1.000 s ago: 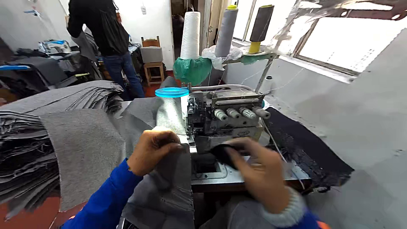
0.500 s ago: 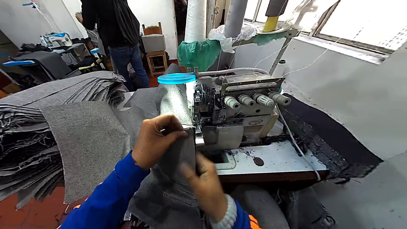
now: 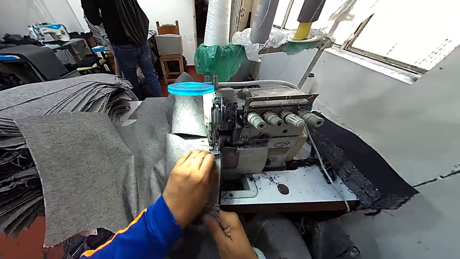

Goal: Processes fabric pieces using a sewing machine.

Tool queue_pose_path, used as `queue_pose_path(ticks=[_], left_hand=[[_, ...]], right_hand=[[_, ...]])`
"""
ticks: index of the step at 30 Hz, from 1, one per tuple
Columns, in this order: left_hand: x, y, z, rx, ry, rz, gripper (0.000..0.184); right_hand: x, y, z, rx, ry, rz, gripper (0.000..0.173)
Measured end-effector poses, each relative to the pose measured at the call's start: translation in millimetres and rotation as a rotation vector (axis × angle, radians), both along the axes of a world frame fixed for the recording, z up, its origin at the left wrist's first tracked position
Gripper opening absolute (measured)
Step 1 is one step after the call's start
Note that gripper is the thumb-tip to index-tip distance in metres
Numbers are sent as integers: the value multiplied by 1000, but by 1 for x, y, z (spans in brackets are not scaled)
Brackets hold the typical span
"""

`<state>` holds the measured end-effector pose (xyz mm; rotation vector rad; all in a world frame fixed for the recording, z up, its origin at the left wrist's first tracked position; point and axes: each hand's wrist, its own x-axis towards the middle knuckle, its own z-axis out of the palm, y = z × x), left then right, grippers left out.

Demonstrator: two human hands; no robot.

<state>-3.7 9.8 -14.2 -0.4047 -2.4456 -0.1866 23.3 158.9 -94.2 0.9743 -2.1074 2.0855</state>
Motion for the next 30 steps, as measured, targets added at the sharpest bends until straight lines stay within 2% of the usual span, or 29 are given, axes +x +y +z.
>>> queue_pose_path(ticks=[3, 5, 8, 10, 11, 14, 17, 23, 26, 30], left_hand=[[7, -3, 13, 83, -54, -96, 24], [27, -1, 13, 101, -94, -210, 30], [59, 0, -10, 39, -40, -282, 55], [67, -5, -29, -54, -3, -276, 71], [67, -9, -36, -104, 20, -273, 74], [53, -19, -40, -190, 99, -293, 47], [35, -28, -26, -194, 144, -361, 36], [0, -38, 12, -118, 24, -461, 27], [-15, -42, 15, -85, -26, -456, 27], [-17, -44, 10, -19, -56, -458, 34]], right_hand=[[-13, 3, 8, -94, -30, 7, 37], [-20, 7, 9, -134, -57, 38, 36], [-23, 6, 8, -135, -48, 53, 38], [-23, 3, 5, -140, 21, -6, 33], [-24, 1, 4, -144, 53, -46, 32], [-28, -6, 3, -105, 188, -186, 32], [-33, -13, 6, -1, 290, -313, 32], [-51, -21, 19, 33, 308, -388, 38], [-53, -20, 21, 54, 367, -382, 41], [-36, -18, -5, 62, 415, -352, 45]])
